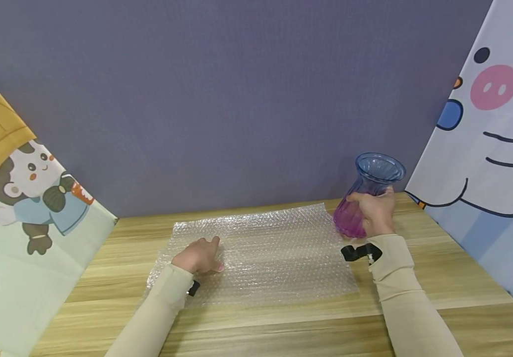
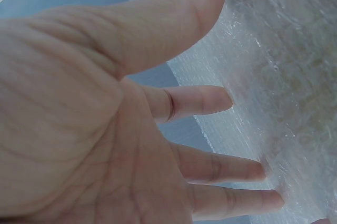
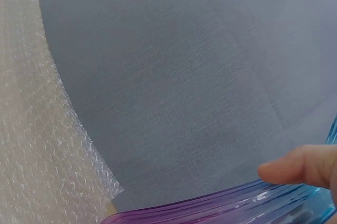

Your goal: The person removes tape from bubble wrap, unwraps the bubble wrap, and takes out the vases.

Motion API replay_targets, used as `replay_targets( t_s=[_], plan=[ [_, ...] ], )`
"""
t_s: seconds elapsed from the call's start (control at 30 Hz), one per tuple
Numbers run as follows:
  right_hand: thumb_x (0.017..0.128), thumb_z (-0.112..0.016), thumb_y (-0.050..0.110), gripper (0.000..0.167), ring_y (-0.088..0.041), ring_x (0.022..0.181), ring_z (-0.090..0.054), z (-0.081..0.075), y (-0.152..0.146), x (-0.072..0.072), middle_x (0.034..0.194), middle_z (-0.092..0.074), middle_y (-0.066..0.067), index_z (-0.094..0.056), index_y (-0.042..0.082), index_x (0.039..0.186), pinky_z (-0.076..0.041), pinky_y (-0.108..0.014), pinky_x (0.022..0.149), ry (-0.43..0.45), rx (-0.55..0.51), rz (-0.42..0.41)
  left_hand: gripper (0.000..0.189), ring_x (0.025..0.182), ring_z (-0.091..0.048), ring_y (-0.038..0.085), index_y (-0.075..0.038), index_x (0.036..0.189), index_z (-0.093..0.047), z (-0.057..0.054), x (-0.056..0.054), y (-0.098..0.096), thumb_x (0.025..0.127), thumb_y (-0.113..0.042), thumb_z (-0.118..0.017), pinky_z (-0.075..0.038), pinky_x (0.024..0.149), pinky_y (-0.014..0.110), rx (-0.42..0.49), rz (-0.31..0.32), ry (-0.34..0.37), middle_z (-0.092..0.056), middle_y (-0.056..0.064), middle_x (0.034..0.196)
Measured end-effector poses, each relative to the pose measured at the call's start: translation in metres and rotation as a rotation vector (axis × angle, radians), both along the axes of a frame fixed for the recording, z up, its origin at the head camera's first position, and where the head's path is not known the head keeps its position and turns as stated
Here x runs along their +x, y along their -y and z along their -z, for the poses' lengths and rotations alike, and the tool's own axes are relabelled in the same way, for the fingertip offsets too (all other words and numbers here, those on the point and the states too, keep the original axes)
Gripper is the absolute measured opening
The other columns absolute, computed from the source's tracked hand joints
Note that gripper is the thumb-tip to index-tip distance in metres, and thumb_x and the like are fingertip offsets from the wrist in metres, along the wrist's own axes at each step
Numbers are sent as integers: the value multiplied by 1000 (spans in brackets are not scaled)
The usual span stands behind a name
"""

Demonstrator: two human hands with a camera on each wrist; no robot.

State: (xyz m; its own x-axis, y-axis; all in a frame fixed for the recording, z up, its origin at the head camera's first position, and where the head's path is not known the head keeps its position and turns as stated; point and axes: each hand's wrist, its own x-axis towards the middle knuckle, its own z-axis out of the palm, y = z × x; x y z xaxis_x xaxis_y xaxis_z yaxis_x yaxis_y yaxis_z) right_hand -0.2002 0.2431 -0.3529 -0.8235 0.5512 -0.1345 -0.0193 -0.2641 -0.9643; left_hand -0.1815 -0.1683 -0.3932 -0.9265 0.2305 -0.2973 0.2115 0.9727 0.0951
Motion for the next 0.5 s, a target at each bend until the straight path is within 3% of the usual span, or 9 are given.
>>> replay_targets(
  t_s=[0.5],
  plan=[
    [68, -70, -29, 72, -4, 96, -50, 3, -4, -2, 106, -56, 12, -51, 27, 109, -51, -11, 67, -20, -13, 47, 91, 139, -50, 44, -3, 158, -34, 0, 2, 0, 88, -41, -79, -44, 117, 56, 15, -18, 9, -56, 29, 143]
  ],
)
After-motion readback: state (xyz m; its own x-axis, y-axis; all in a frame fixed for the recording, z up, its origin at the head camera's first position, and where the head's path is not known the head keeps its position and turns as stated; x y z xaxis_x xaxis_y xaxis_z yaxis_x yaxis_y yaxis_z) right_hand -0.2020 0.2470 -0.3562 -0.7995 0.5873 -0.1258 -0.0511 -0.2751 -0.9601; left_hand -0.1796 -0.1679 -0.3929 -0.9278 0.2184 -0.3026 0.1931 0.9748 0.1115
